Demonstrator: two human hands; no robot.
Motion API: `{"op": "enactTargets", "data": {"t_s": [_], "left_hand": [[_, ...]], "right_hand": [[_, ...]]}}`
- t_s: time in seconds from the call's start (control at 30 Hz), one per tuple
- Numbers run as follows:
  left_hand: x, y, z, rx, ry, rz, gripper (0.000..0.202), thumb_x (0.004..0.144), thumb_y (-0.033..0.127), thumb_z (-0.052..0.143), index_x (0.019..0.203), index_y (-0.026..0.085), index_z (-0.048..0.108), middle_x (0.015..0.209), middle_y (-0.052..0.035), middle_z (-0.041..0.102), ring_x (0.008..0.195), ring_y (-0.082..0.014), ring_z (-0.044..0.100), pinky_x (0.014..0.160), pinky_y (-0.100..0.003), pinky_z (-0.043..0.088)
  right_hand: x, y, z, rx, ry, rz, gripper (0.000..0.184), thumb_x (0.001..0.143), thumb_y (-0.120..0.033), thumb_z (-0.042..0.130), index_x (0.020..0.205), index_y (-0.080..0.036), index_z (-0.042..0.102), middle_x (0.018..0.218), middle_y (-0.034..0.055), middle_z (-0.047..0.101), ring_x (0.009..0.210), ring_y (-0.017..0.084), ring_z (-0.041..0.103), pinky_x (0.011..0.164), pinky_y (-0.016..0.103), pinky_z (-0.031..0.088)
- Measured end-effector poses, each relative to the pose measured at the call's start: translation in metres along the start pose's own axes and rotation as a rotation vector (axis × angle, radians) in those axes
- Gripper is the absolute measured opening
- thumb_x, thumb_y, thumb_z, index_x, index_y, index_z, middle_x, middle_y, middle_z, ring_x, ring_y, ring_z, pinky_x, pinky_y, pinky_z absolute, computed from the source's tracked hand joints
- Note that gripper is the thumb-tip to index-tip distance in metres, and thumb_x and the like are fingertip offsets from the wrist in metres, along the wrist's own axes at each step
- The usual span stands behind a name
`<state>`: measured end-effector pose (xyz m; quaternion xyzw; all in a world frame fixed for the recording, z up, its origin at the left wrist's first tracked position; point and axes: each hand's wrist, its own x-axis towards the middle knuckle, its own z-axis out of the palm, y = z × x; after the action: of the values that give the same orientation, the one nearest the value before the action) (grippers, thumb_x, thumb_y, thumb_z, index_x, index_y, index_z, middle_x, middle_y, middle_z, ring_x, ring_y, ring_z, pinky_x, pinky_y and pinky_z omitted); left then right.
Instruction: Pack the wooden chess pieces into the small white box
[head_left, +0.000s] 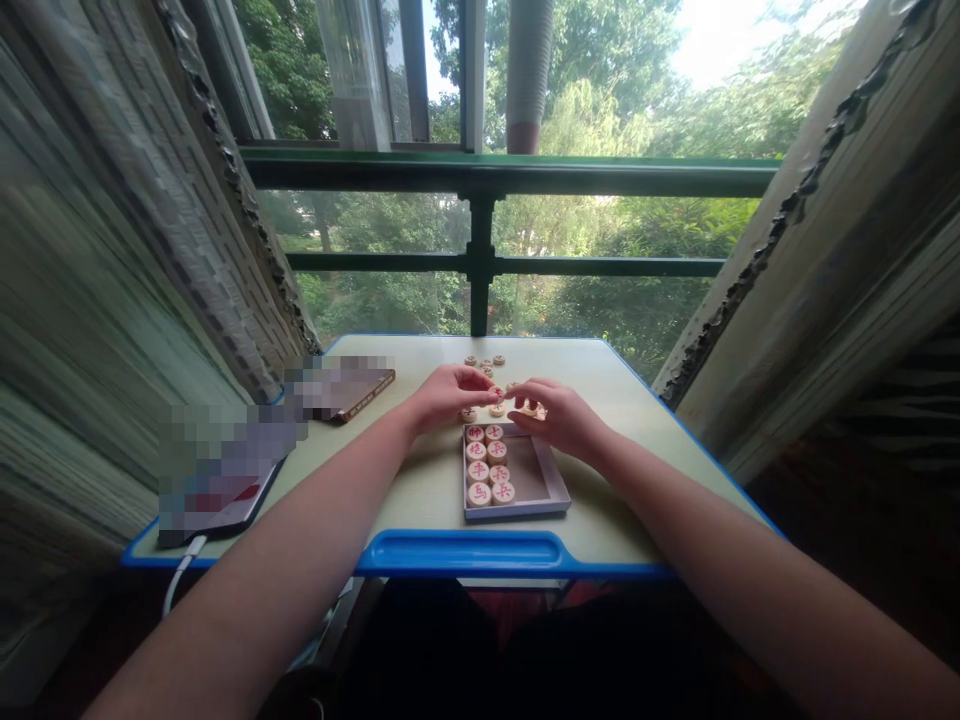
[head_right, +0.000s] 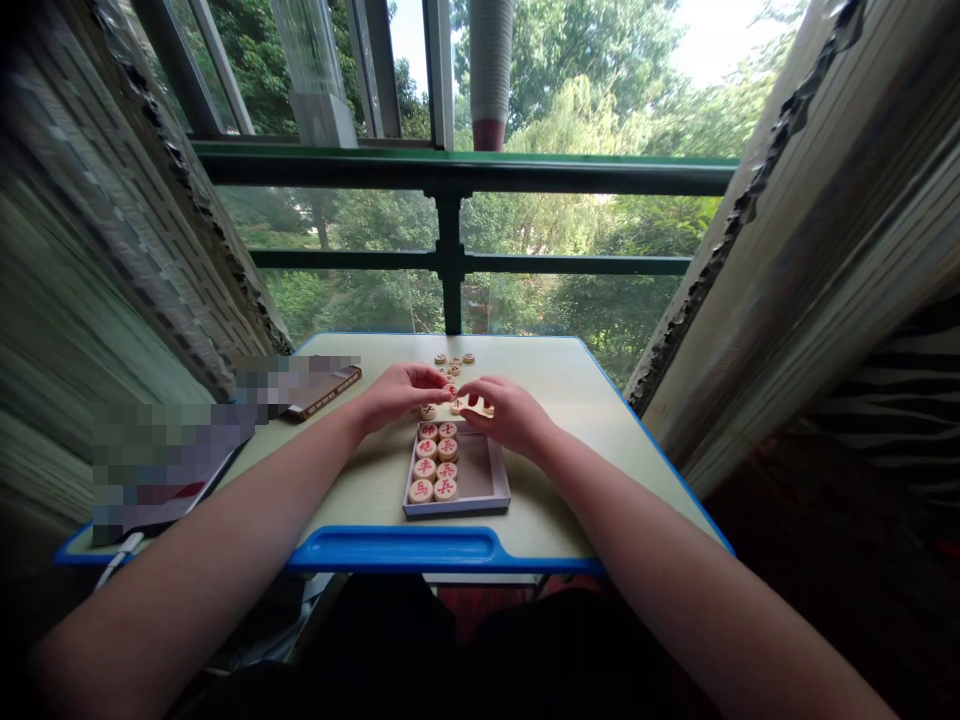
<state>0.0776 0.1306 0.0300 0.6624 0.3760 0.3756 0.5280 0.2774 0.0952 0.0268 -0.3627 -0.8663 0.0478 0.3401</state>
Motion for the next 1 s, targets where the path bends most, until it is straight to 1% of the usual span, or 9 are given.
{"op": "enactTargets", "data": {"t_s": [0.1,0.23,0.4,0.6,0.73,0.9,1.0], "left_hand": [[-0.001,0.002,0.001,0.029,-0.021,-0.011,0.036,0.054,0.031,0.079,0.079,0.01,0.064,0.078,-0.0087,0.069,0.071,-0.0161,0.063,0.061,-0.028,0.047],[-0.002,0.004,0.004,0.071,-0.042,-0.062,0.03,0.059,0.031,0.076,0.077,0.01,0.065,0.073,-0.0087,0.068,0.063,-0.014,0.061,0.052,-0.024,0.041],[-0.006,0.008,0.004,0.064,-0.076,-0.054,0.031,0.06,0.031,0.075,0.079,0.011,0.064,0.071,-0.0075,0.068,0.062,-0.0131,0.061,0.051,-0.023,0.039],[-0.007,0.009,0.005,0.073,-0.087,-0.016,0.032,0.06,0.035,0.075,0.079,0.011,0.063,0.07,-0.0062,0.065,0.06,-0.0117,0.059,0.051,-0.023,0.039],[-0.006,0.01,0.011,0.051,-0.091,0.017,0.03,0.061,0.034,0.074,0.077,0.012,0.063,0.07,-0.0045,0.065,0.06,-0.0106,0.057,0.052,-0.023,0.04],[-0.008,0.013,0.016,-0.016,-0.068,0.057,0.031,0.061,0.034,0.074,0.078,0.011,0.062,0.072,-0.0053,0.066,0.057,-0.0099,0.057,0.052,-0.023,0.04],[-0.009,0.015,0.015,-0.029,-0.079,0.084,0.031,0.062,0.032,0.074,0.08,0.011,0.062,0.073,-0.0056,0.066,0.057,-0.0097,0.057,0.052,-0.022,0.04]], "right_hand": [[0.0,-0.003,0.0,-0.006,0.011,-0.014,0.014,0.078,-0.022,0.058,0.09,-0.019,0.063,0.076,0.0025,0.061,0.067,0.012,0.053,0.063,0.024,0.044],[-0.001,-0.001,0.0,-0.001,0.023,-0.016,0.012,0.079,-0.022,0.057,0.089,-0.019,0.063,0.078,0.0032,0.061,0.066,0.011,0.053,0.062,0.024,0.044],[0.0,-0.002,-0.001,0.008,0.045,-0.008,0.013,0.08,-0.027,0.057,0.089,-0.018,0.063,0.078,0.0036,0.061,0.067,0.012,0.054,0.062,0.024,0.044],[-0.001,-0.007,-0.006,0.01,0.039,-0.008,0.014,0.077,-0.029,0.06,0.087,-0.018,0.061,0.078,0.0036,0.061,0.068,0.012,0.055,0.062,0.025,0.045],[-0.001,-0.008,-0.006,0.012,0.079,-0.007,0.013,0.077,-0.03,0.06,0.082,-0.018,0.06,0.077,0.0039,0.062,0.067,0.013,0.055,0.062,0.026,0.046],[0.001,-0.01,-0.01,0.024,0.14,-0.054,0.011,0.077,-0.028,0.061,0.084,-0.019,0.062,0.081,0.0052,0.064,0.076,0.016,0.058,0.07,0.03,0.048],[0.001,-0.012,-0.014,0.035,0.157,-0.061,0.012,0.078,-0.028,0.06,0.085,-0.019,0.062,0.083,0.0058,0.064,0.077,0.017,0.058,0.07,0.03,0.048]]}}
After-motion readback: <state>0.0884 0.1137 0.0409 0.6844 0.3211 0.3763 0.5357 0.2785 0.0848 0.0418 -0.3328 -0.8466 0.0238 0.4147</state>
